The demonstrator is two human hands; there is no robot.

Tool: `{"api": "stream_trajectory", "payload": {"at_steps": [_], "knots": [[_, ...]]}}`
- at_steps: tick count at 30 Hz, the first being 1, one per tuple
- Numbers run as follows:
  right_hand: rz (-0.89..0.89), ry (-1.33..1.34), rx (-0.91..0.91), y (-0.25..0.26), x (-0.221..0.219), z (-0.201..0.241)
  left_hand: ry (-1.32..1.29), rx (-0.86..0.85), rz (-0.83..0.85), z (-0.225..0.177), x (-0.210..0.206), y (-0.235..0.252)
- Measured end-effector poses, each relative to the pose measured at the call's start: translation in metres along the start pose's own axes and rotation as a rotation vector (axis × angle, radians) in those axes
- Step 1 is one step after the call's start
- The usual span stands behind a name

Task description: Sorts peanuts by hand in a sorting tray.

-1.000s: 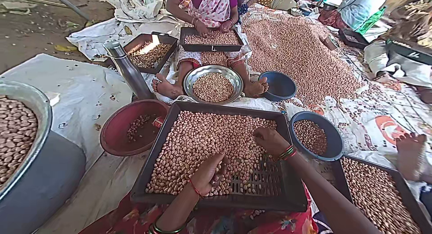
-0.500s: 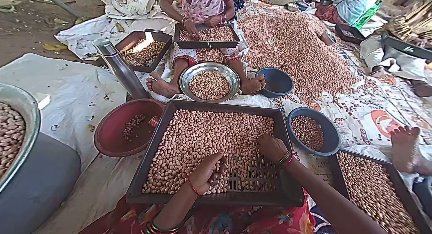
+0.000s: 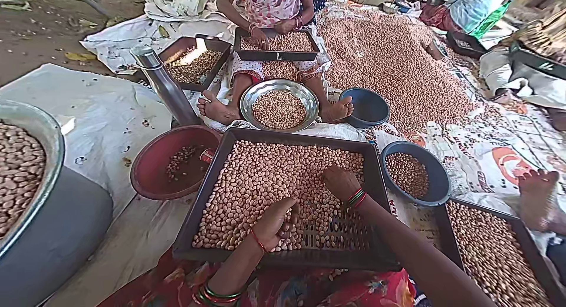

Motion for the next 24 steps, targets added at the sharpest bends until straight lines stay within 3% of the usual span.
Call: {"api": "stream_trajectory", "payload": {"at_steps": [13,15,17,21,24], "knots": [[0.117,-0.011,-0.13,-0.002,-0.002,0.006,0.001,-0.049,-0.064,-0.001,0.003,0.0],[0.044,0.094,-0.052,-0.01,0.008,0.012,0.017,-0.038,-0.054,-0.001,0.002,0.0],[0.018,0.234,0.143,-0.035,0.026,0.039,0.005,-0.006,-0.031,0.001,0.001,0.002],[0.354,0.174,0.412,-0.089,0.015,0.095,-0.135,-0.056,-0.054,0.0,0.003,0.001],[0.537,0.043,0.439,-0.092,-0.035,0.085,-0.279,-0.158,-0.106,-0.005,0.009,0.002]]}}
Point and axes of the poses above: each hand's wrist, its own y-axis towards the middle knuckle, its own x-axis out of the back of the hand, z = x × y, the point moved 6 cm from there along y, towards the middle knuckle, and after that the axes turned 1 degree about z, right-handed, at the moved point
